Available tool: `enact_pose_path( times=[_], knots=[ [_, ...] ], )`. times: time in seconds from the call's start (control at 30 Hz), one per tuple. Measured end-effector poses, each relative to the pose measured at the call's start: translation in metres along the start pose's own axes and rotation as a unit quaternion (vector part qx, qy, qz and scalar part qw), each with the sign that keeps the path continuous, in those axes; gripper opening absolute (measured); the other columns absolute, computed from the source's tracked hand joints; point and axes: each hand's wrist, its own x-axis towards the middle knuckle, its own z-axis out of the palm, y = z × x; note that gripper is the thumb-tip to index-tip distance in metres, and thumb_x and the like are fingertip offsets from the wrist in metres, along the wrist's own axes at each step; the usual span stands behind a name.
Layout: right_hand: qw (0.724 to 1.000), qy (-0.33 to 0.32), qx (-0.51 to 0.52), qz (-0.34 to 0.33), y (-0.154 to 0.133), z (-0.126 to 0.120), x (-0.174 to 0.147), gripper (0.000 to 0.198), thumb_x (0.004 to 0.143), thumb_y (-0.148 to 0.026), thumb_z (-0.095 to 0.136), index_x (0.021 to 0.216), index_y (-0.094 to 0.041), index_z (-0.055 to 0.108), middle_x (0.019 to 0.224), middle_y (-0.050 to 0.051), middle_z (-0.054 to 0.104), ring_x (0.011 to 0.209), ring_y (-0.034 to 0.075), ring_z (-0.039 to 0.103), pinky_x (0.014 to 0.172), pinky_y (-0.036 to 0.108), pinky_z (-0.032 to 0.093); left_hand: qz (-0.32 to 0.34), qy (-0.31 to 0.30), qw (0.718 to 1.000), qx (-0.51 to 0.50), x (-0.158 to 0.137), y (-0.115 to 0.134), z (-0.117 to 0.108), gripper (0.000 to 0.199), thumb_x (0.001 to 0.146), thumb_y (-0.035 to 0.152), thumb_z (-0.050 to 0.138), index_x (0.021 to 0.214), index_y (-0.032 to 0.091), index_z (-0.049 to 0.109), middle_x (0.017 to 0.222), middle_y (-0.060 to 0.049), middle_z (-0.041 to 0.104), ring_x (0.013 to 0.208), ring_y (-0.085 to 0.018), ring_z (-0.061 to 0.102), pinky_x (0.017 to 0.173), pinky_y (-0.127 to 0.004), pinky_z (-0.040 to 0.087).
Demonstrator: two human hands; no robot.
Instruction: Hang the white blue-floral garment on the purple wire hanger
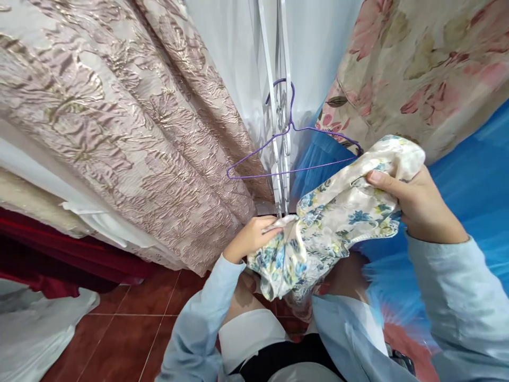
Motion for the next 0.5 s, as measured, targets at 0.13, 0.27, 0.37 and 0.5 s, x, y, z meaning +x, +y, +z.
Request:
enact_pose_path(
  times=[0.13, 0.27, 0.37, 0.5],
  knots=[
    [0.999, 0.043, 0.005, 0.030, 0.012, 0.002, 0.001, 0.033, 0.075, -0.045, 0.085, 0.101, -0.029, 0.071, 0.098, 0.005, 0.076, 0.086, 0.026, 0.072, 0.074, 0.036, 0.062, -0.040, 0.082, 0.996, 0.011, -0.017, -0.029, -0.037, 0.019, 0.083, 0.033, 0.065, 0.091, 0.020, 0.076, 0.094, -0.006, 0.076, 0.086, -0.023, 0.067, 0.081, -0.033, 0.052],
    [0.997, 0.047, 0.006, 0.067, 0.020, 0.007, 0.002, 0.039, 0.068, -0.041, 0.091, 0.098, -0.024, 0.074, 0.100, 0.005, 0.076, 0.086, 0.024, 0.071, 0.076, 0.036, 0.061, -0.031, 0.213, 0.976, -0.023, -0.013, -0.053, -0.088, 0.016, 0.069, 0.027, 0.053, 0.060, 0.021, 0.066, 0.062, -0.002, 0.063, 0.062, -0.019, 0.054, 0.059, -0.029, 0.043],
    [0.998, -0.005, -0.024, 0.060, 0.023, 0.016, 0.004, 0.039, 0.066, -0.046, 0.090, 0.091, -0.020, 0.076, 0.092, 0.005, 0.076, 0.080, 0.023, 0.070, 0.071, 0.036, 0.060, 0.023, 0.315, 0.949, 0.014, 0.008, -0.060, -0.118, 0.015, 0.069, 0.025, 0.050, 0.058, 0.021, 0.060, 0.062, -0.002, 0.056, 0.063, -0.018, 0.051, 0.062, -0.029, 0.042],
    [0.996, -0.049, -0.063, 0.033, 0.025, 0.030, 0.005, 0.036, 0.070, -0.052, 0.087, 0.078, -0.018, 0.075, 0.080, 0.005, 0.073, 0.073, 0.023, 0.067, 0.063, 0.033, 0.057, 0.100, 0.396, 0.906, 0.108, 0.043, -0.062, -0.140, 0.016, 0.079, 0.017, 0.051, 0.069, 0.020, 0.062, 0.082, -0.004, 0.061, 0.088, -0.020, 0.057, 0.089, -0.031, 0.046]
  ],
)
